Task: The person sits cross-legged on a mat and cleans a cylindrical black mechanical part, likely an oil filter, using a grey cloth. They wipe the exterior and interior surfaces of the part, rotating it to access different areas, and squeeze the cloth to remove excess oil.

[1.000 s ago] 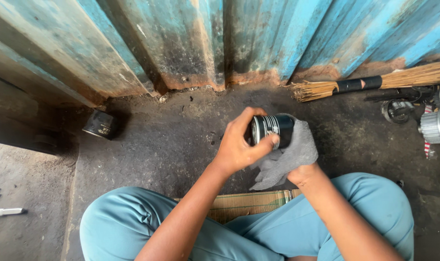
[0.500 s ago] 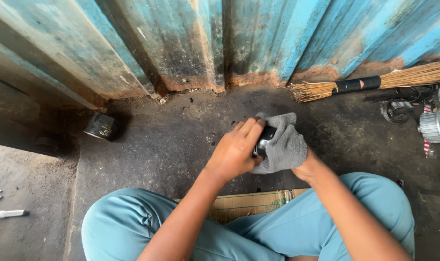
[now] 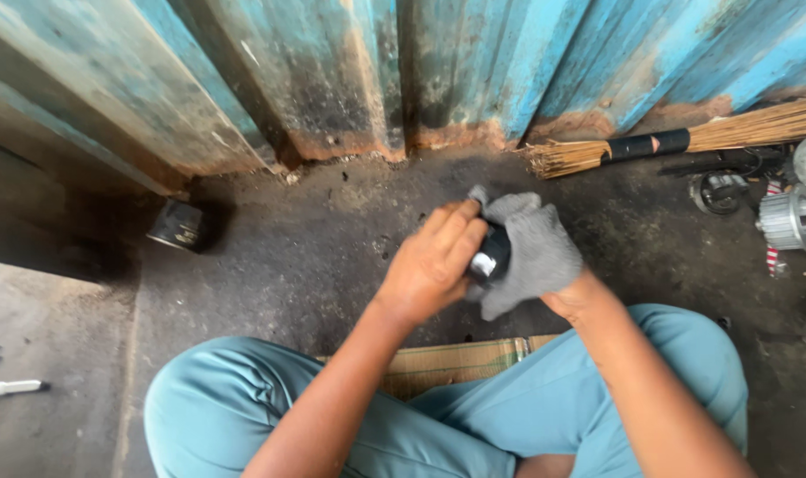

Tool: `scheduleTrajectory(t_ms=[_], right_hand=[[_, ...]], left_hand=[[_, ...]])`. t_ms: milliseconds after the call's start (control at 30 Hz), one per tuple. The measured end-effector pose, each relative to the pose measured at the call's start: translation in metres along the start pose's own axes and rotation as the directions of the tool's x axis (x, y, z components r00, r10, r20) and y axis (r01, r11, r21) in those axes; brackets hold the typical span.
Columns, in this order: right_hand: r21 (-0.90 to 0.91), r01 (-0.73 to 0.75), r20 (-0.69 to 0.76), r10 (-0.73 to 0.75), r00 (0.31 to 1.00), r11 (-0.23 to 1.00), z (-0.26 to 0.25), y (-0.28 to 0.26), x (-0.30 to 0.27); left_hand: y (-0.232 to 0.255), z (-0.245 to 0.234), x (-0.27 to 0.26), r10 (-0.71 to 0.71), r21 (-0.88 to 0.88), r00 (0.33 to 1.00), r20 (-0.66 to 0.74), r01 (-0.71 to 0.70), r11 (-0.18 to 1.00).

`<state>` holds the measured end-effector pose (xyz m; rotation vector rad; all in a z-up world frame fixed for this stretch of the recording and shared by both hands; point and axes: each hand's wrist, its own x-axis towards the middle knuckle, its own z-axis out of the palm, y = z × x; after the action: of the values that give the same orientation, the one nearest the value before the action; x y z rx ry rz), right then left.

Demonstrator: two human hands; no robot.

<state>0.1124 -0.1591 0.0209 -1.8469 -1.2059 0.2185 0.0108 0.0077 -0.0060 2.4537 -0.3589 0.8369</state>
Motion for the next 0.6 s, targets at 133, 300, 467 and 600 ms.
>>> scheduleTrajectory(t_ms=[133,300,467,600], right_hand=[[-0.306,-0.246,0.080,0.283,0.956,0.920,0.017,-0.008,0.012],[0.208,0.007,-0.074,0.008,0.997,0.978,0.042,0.038,-0.032],[0.757,-0.170,-0.141,0.412,0.900,0.631,0.054,0.085,-0.043],[0.920,-0.058,-0.171,0.530,0.830,0.388,0.033,0.094,-0.044]], left_hand=[[-0.005,0.002,-0.001,0.040,0.172,0.997,-0.060,-0.029,0.985],[-0.005,0.003,0.000,-0.041,0.145,0.998,-0.042,0.047,0.988],[0.002,-0.003,0.009,-0.086,-0.025,0.992,0.092,0.089,0.996],[0.003,0.001,0.015,-0.160,-0.353,0.985,-0.061,0.129,0.927]])
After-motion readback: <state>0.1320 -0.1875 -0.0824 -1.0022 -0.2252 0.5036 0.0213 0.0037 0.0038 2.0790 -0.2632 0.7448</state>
